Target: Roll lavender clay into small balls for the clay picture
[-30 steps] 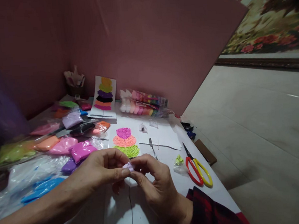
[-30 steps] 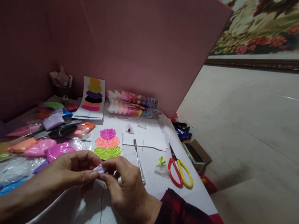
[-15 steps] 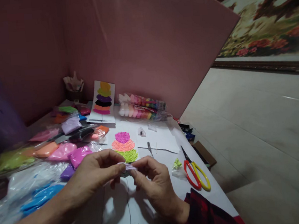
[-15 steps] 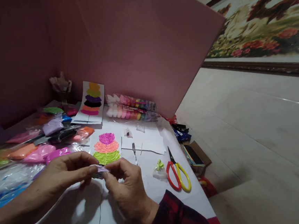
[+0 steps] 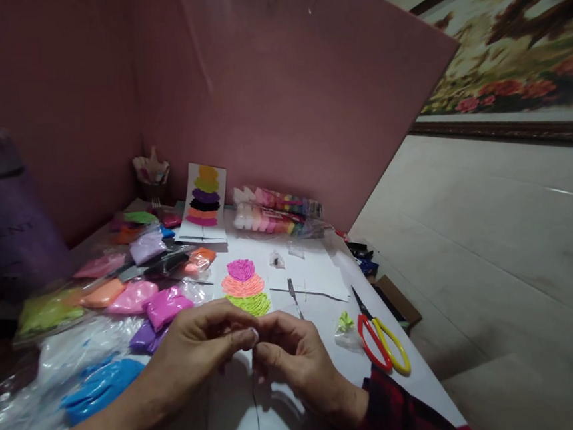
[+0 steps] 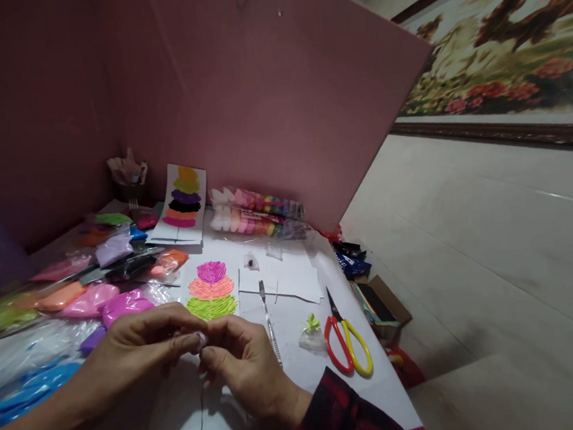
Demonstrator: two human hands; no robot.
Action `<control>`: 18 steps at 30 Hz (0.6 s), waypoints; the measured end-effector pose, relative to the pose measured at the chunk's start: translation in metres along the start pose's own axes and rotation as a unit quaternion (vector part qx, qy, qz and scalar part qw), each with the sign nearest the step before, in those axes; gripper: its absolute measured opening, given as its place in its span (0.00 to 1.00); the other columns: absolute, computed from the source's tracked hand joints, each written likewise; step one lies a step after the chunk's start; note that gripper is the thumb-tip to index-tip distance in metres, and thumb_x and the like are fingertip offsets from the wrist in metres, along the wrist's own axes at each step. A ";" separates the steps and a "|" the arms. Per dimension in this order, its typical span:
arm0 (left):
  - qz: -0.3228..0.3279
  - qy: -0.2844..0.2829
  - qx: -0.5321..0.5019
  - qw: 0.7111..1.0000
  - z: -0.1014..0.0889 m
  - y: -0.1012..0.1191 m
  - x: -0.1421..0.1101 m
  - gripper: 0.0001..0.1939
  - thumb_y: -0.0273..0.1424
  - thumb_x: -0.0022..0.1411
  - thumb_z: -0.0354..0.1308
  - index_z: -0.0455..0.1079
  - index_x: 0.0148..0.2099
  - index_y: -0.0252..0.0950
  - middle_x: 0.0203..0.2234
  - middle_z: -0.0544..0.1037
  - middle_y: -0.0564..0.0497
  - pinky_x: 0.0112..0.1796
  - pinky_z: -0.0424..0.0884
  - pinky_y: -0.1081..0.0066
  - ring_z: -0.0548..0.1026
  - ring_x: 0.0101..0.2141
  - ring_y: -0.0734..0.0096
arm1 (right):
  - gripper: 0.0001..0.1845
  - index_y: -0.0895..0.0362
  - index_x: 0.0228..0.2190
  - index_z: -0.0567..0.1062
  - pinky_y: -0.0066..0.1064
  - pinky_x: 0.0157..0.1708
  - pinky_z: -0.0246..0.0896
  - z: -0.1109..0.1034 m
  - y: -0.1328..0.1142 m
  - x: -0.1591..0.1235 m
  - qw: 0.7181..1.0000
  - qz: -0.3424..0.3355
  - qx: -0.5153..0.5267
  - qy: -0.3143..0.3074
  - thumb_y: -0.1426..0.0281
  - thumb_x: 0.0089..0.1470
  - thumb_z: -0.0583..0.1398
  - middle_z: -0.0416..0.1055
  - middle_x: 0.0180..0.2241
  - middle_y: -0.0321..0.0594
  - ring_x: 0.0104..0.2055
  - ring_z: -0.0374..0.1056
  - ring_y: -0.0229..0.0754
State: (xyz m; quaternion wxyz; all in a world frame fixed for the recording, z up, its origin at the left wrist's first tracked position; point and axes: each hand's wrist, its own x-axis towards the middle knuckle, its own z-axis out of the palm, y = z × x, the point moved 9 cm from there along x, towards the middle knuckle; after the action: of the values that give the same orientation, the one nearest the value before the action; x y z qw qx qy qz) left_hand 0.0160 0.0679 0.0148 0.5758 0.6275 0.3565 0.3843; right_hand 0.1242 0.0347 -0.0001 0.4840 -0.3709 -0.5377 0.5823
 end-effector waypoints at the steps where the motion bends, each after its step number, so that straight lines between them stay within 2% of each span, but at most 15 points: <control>1: -0.024 0.009 -0.013 1.000 -0.002 -0.003 0.000 0.08 0.34 0.52 0.64 0.75 0.35 0.36 0.24 0.75 0.54 0.25 0.66 0.73 0.70 0.23 0.74 | 0.14 0.60 0.36 0.74 0.25 0.22 0.63 0.000 0.000 0.000 1.000 -0.005 0.003 -0.001 0.64 0.50 0.65 0.70 0.24 0.35 0.22 0.66 0.32; 3: -0.055 0.020 -0.030 0.998 -0.004 -0.004 0.001 0.10 0.35 0.50 0.65 0.72 0.32 0.34 0.21 0.74 0.55 0.21 0.63 0.75 0.67 0.19 0.76 | 0.14 0.60 0.37 0.74 0.26 0.24 0.65 0.001 -0.002 0.000 1.000 -0.020 0.012 0.005 0.65 0.50 0.65 0.70 0.27 0.36 0.24 0.67 0.33; 5: -0.057 0.016 -0.031 0.998 -0.004 0.000 0.001 0.10 0.36 0.51 0.64 0.72 0.31 0.34 0.21 0.74 0.55 0.20 0.63 0.75 0.66 0.18 0.77 | 0.15 0.59 0.39 0.72 0.26 0.24 0.66 0.000 -0.003 0.000 0.999 -0.029 0.024 0.013 0.65 0.50 0.65 0.71 0.31 0.38 0.26 0.68 0.34; 8: -0.044 0.007 -0.012 0.999 -0.002 0.003 0.002 0.11 0.38 0.54 0.61 0.74 0.34 0.35 0.21 0.74 0.55 0.24 0.65 0.75 0.68 0.21 0.75 | 0.16 0.58 0.41 0.70 0.26 0.23 0.66 0.001 -0.006 -0.001 0.998 -0.040 0.038 0.016 0.66 0.50 0.65 0.72 0.33 0.39 0.26 0.69 0.34; 12: -0.006 -0.006 0.002 1.000 0.001 0.006 0.001 0.09 0.35 0.52 0.63 0.73 0.35 0.36 0.24 0.76 0.54 0.27 0.67 0.74 0.71 0.25 0.73 | 0.16 0.57 0.42 0.72 0.27 0.25 0.67 0.002 -0.010 -0.002 0.998 -0.051 0.035 0.005 0.67 0.51 0.64 0.72 0.31 0.38 0.27 0.69 0.35; 14: -0.004 0.008 -0.002 1.000 -0.002 0.006 0.002 0.10 0.36 0.54 0.62 0.73 0.36 0.36 0.23 0.75 0.55 0.25 0.66 0.75 0.69 0.22 0.74 | 0.16 0.58 0.41 0.74 0.27 0.24 0.66 -0.003 -0.010 -0.001 0.997 -0.047 0.046 0.027 0.66 0.51 0.64 0.73 0.31 0.40 0.27 0.69 0.36; 16: 0.002 0.048 0.004 0.999 -0.011 0.008 0.003 0.11 0.38 0.56 0.60 0.73 0.38 0.36 0.21 0.73 0.56 0.23 0.65 0.75 0.67 0.19 0.76 | 0.16 0.59 0.41 0.74 0.25 0.22 0.64 -0.009 -0.008 0.000 0.995 -0.029 0.075 0.058 0.66 0.50 0.64 0.73 0.30 0.41 0.26 0.69 0.36; 18: 0.048 0.063 0.046 0.996 -0.014 0.017 0.004 0.10 0.36 0.55 0.61 0.74 0.38 0.36 0.22 0.74 0.54 0.24 0.66 0.74 0.69 0.21 0.74 | 0.16 0.61 0.40 0.76 0.23 0.20 0.61 -0.011 -0.002 0.000 0.993 0.004 0.104 0.063 0.67 0.48 0.65 0.74 0.28 0.40 0.24 0.67 0.34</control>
State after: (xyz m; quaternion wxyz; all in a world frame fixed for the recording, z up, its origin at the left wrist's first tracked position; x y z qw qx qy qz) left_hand 0.0054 0.0762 0.0322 0.5035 0.6443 0.3785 0.4338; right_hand 0.1348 0.0378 0.0006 0.5501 -0.3569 -0.4413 0.6126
